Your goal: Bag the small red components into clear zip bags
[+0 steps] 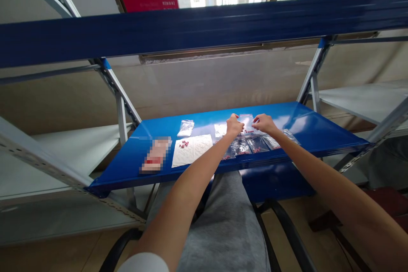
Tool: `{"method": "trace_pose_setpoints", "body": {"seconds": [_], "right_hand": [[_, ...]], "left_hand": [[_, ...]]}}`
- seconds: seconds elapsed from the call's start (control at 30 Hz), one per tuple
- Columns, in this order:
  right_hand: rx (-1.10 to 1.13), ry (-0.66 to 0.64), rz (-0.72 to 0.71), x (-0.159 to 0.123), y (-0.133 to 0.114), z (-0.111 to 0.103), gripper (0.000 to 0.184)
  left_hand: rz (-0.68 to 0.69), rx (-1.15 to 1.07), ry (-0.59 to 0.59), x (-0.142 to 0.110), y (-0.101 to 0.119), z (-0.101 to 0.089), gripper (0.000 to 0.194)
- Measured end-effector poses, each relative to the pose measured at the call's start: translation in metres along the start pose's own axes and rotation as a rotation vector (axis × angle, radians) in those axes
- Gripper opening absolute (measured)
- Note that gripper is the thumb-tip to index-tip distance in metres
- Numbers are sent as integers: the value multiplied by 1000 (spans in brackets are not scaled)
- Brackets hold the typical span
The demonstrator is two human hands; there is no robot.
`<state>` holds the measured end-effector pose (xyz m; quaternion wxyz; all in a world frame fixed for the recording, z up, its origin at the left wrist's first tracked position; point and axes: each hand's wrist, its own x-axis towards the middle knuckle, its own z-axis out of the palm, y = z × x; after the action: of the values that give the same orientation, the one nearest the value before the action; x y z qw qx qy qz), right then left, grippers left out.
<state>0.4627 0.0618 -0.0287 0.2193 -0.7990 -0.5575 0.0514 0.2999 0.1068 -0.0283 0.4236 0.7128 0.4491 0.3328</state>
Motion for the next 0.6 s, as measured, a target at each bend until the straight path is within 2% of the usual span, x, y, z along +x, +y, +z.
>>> {"method": "trace_pose_setpoints", "body": {"seconds": [0.17, 0.23, 0.3, 0.37, 0.47, 0.53, 0.6], "right_hand": [[-68, 13, 11, 4, 4, 15, 18], [-88, 8, 16, 3, 6, 17, 17], [-101, 9, 16, 1, 7, 18, 20], [-103, 29, 4, 0, 8, 19, 28], [-76, 89, -45, -2, -1, 22, 39], [-33, 115, -90, -4, -21, 26, 39], [25, 105, -150, -8, -53, 33, 35]], "left_hand": [[103, 155, 43, 3, -1, 7, 39], [154, 208, 50, -1, 2, 1, 36], [206, 271, 52, -8, 1, -16, 30], [246, 358, 69, -15, -5, -47, 21], [204, 442, 137, -25, -25, -112, 20], [120, 491, 192, -31, -43, -156, 20], [29, 528, 212, -37, -60, -193, 21]]}}
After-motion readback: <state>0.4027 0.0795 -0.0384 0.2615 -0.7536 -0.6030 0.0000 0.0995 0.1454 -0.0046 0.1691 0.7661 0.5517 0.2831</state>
